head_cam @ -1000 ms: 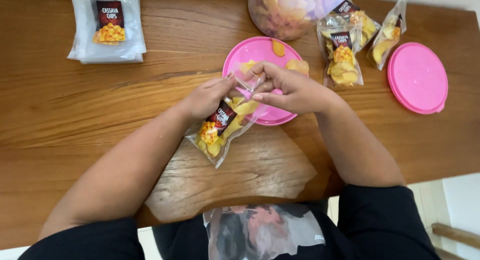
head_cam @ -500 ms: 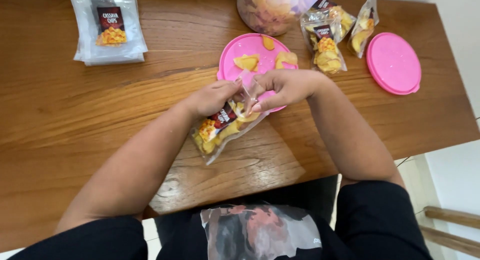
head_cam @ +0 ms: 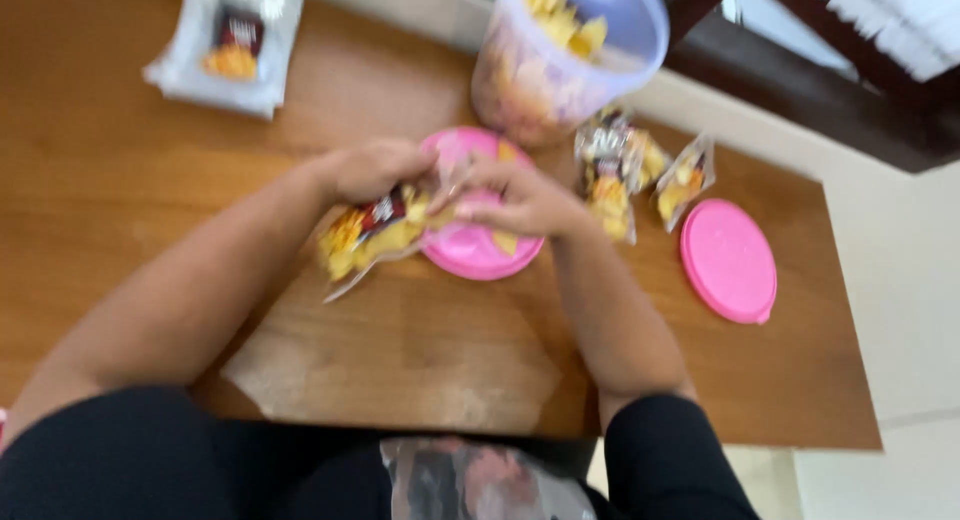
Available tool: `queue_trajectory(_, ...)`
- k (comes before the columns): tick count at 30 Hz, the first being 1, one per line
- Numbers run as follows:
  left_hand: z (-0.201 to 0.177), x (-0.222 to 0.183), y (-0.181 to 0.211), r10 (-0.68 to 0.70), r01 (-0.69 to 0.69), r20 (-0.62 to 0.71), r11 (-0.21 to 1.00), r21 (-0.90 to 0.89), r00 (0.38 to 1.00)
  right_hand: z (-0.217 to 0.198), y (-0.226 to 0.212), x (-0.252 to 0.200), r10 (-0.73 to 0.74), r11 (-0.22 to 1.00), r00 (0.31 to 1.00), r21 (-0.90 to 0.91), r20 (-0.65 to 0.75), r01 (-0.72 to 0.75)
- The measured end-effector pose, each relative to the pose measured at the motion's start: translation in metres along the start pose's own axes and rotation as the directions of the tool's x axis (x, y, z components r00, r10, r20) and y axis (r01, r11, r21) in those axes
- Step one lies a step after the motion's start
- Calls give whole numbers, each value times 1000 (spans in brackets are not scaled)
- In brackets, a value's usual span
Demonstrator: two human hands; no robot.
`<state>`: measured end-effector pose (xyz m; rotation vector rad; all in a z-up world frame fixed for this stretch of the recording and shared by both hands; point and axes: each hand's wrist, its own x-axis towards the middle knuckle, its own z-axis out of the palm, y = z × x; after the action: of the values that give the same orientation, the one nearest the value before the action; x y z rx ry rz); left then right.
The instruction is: The person fills clear plastic bags with cassava chips from a large plastic bucket and a pink plate, then seals the bags by hand using a small plastic strip.
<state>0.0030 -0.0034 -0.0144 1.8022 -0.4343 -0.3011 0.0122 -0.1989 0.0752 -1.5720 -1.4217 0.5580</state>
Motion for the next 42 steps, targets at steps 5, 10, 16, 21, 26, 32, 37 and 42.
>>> queue_trajectory(5,8,10,6,-105,101,-58,992,-73,993,3,1,-18,36,999,996,1,-86,-36)
queue_trajectory(10,9,53,-2,-156,156,16,973,-172,988,-11,0,-27,-15,994,977,-107,-213,-8)
queue_trajectory(16,13,33,44,67,-104,250,985,136,966,-18,-5,-28,-14,991,992,-134,-124,-3)
queue_trajectory(21,24,16,43,93,-69,184,989,-134,978,-23,-16,-6,39,998,997,-52,-63,-42)
queue_trajectory(26,-6,35,43,127,-107,97,975,-193,987,-37,11,1,48,966,978,-239,-202,-96)
queue_trajectory(32,-7,37,30,146,-147,95,989,9,985,-36,12,0,109,834,991,-536,-73,-131)
queue_trajectory(37,-7,37,30,81,-86,212,996,13,974,-25,27,-8,153,851,987,-514,39,-112)
queue_trajectory(42,-10,40,23,129,-123,124,991,-52,984,-29,29,1,28,882,991,-464,-129,-85)
